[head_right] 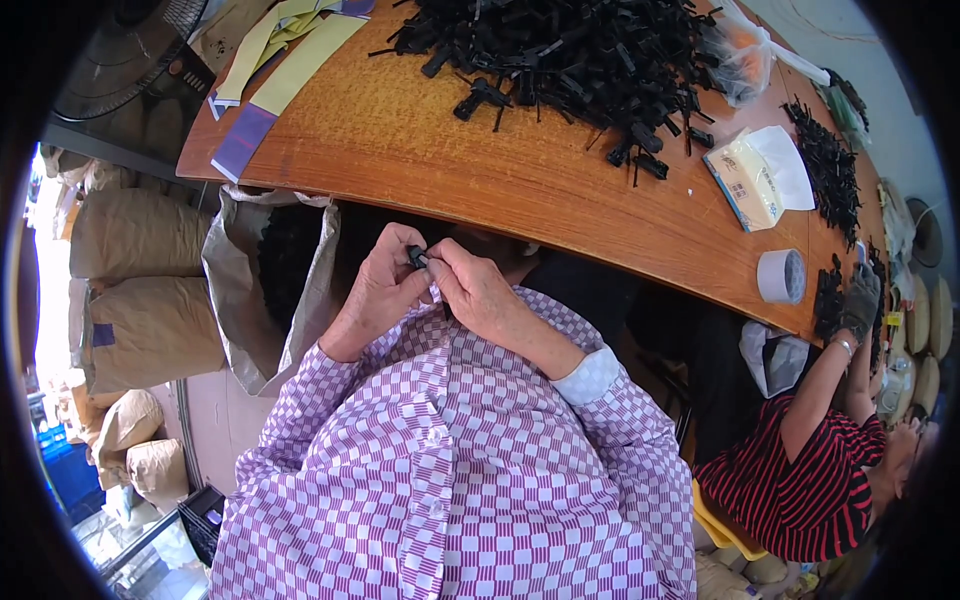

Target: Assembling small black plastic components at a workbench.

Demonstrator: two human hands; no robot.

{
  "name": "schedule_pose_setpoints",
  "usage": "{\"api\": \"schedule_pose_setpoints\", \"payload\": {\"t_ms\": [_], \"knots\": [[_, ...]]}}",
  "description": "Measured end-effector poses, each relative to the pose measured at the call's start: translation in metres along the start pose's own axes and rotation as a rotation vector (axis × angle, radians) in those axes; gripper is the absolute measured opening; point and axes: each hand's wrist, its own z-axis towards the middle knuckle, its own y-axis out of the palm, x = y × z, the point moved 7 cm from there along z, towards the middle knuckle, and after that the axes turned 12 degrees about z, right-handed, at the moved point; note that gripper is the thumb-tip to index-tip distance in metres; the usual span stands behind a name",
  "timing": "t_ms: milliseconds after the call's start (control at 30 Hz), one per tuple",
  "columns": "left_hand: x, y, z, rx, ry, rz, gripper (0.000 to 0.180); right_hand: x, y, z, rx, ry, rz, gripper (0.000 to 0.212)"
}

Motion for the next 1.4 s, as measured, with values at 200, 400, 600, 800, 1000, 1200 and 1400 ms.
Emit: {"api": "schedule_pose_setpoints", "payload": {"t_ms": [200, 400, 600, 800, 1000, 1200, 1400], "knots": [[-0.002, -0.001, 0.000, 0.006, -0.053, -0.063, 0.030, 0.005, 0.000, 0.001, -0.014, 0.005, 0.008, 0.013], [-0.005, 0.000, -0.001, -0.016, -0.087, -0.067, 0.031, 0.006, 0.001, 0.002, -0.023, 0.005, -0.004, 0.012], [-0.001, 0.001, -0.002, -0.026, -0.062, -0.010, 0.025, 0.006, 0.001, 0.002, -0.012, 0.014, -0.006, 0.012], [-0.001, 0.001, -0.001, 0.012, -0.040, -0.017, 0.030, 0.004, 0.001, 0.003, -0.008, -0.003, -0.035, 0.012], [0.014, -0.004, -0.003, 0.090, 0.041, 0.174, 0.030, -0.002, 0.001, 0.005, 0.033, -0.041, -0.112, 0.008], [0.021, -0.007, -0.003, 0.144, 0.042, 0.255, 0.028, -0.005, 0.002, 0.006, 0.058, -0.056, -0.087, 0.009], [0.011, 0.001, 0.005, 0.112, 0.009, 0.042, 0.030, 0.014, -0.006, 0.003, 0.066, 0.015, 0.088, 0.014]]}}
